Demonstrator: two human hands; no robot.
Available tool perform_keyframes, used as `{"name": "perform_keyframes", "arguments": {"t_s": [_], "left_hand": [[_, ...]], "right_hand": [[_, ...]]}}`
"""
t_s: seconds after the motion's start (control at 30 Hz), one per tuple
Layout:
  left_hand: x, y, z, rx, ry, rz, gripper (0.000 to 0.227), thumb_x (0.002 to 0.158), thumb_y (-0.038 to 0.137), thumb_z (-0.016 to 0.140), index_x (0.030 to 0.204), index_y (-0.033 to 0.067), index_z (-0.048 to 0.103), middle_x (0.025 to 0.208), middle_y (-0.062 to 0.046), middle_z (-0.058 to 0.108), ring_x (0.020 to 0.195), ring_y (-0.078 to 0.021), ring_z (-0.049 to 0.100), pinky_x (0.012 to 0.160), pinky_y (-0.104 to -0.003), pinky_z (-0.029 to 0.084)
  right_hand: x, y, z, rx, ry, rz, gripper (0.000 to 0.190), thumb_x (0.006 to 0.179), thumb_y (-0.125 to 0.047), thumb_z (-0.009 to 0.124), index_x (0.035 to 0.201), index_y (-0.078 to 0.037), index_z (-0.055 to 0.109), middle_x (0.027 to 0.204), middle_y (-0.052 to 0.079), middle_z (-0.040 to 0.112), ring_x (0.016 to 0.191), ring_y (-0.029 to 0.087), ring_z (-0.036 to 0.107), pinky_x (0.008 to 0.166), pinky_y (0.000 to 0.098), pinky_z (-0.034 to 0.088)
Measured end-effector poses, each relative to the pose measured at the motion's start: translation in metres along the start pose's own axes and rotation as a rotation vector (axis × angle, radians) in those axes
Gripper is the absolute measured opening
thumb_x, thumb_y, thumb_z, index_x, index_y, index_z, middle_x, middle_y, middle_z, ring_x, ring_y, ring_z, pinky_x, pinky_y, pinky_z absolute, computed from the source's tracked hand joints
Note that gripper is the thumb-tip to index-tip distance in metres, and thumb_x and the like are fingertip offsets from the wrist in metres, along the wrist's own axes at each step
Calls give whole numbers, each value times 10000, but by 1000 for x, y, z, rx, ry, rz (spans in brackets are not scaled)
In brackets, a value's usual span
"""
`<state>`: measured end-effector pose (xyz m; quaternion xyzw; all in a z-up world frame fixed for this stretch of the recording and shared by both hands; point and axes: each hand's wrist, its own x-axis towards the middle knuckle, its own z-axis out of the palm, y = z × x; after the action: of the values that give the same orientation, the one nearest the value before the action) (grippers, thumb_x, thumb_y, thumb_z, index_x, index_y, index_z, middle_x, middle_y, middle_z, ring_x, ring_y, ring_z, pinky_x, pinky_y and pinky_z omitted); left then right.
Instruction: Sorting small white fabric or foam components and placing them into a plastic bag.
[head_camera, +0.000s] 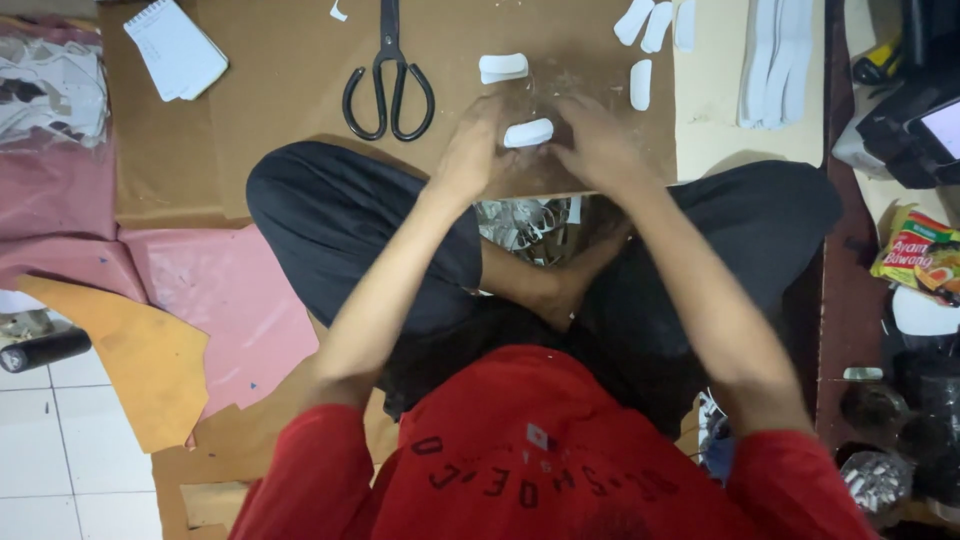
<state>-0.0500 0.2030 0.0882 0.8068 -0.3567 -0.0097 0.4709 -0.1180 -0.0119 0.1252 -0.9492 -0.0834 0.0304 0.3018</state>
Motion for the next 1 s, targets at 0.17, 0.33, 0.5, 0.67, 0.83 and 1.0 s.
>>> {"name": "perform_keyframes", "arguments": {"t_s": [0.17, 0.33, 0.5, 0.67, 0.83, 1.0], "left_hand": [[22, -17, 7, 145, -167, 34, 344, 738, 147, 817, 1002, 18, 639, 1026, -171, 689, 915, -418, 643, 786, -482, 508], [41, -30, 16, 333, -362, -124, 237, 743, 41, 682, 973, 42, 738, 996, -182, 739, 916, -440, 672, 782, -507, 543], [40, -30, 18, 452, -440, -158, 232, 719, 9, 717, 946, 27, 757, 945, -207, 737, 898, -433, 691, 800, -495, 565], [36, -11, 5, 344, -362, -197, 291, 725, 12, 729, 1016, 15, 714, 1005, -208, 733, 907, -434, 691, 765, -511, 553], [37, 0, -9, 347, -395, -159, 585, 680, 111, 863, 1209, 0, 639, 1287, -217, 623, 1155, -432, 605, 966, -498, 512], [68, 40, 20, 74, -21, 9, 196, 850, 240, 652, 843, 45, 665, 802, -137, 692, 682, -348, 628, 615, -449, 491]], "right_hand": [[35, 15, 9, -145, -173, -72, 397, 829, -12, 662, 1224, 0, 629, 1180, 220, 667, 1067, 455, 602, 895, 538, 477], [50, 27, 14, -220, -239, -139, 469, 789, -53, 751, 1253, -27, 690, 1242, 172, 675, 1094, 441, 621, 919, 532, 490], [57, 32, 16, -258, -274, -172, 331, 788, -80, 767, 1107, -2, 727, 1106, 203, 699, 1020, 448, 640, 909, 539, 488], [50, 36, 22, -207, -221, -149, 290, 784, -74, 762, 1054, 20, 714, 1084, 211, 686, 978, 452, 632, 849, 523, 504], [24, 41, -29, -110, -142, -23, 632, 750, -171, 793, 1350, -51, 634, 1331, 189, 625, 1152, 420, 594, 948, 506, 483], [-7, 120, -53, 18, 362, 268, 38, 966, -34, 717, 960, 2, 706, 820, 111, 724, 678, 222, 668, 645, 345, 547]]}}
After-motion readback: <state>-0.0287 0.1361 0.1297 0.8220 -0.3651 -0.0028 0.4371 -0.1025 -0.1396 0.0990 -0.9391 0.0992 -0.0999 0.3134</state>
